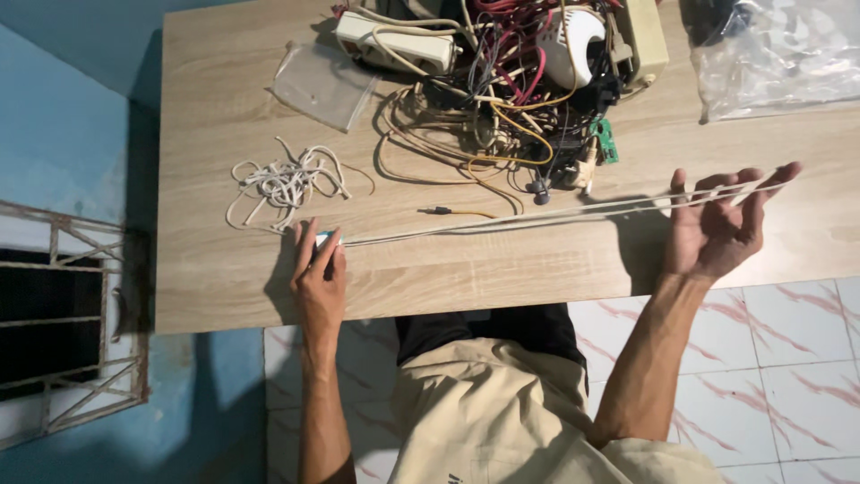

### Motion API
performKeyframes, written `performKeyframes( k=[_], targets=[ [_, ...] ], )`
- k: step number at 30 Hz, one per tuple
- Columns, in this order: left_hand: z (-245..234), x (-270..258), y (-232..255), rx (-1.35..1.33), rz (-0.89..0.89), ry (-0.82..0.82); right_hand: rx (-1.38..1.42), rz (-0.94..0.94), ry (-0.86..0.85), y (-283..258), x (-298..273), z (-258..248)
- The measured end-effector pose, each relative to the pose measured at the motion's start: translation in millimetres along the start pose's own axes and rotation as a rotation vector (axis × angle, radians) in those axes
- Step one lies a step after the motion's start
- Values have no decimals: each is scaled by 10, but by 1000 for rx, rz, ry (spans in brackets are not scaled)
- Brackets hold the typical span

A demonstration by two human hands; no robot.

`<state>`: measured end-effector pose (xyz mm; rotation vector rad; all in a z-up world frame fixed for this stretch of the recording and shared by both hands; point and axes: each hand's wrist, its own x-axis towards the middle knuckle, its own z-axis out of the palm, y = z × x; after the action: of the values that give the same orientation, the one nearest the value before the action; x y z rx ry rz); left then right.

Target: The person picks up a cable from a table, straightens it, and then coils the cable using a blue plastic winder before placing it back on the table and putting a plastic bag over it.

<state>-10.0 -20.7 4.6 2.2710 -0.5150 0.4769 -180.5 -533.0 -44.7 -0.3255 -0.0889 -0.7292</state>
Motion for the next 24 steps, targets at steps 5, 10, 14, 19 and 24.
performKeyframes(
  k=[5, 10, 14, 19, 24],
  targets=[
    [-3, 14, 13, -1, -9, 1, -79, -25, -35, 21, 80, -67],
    [-7, -2, 24, -21, -20, -13, -153, -66, -67, 26, 167, -95],
    [-12, 2, 20, -1, -13, -13, 3, 10, -5, 23, 205, -44],
    [0, 1, 11, 0, 4, -4, 108, -81, 99, 136, 249, 17],
    [8, 2, -2, -12, -1, -3, 326, -35, 65, 224, 289, -24]
  ],
)
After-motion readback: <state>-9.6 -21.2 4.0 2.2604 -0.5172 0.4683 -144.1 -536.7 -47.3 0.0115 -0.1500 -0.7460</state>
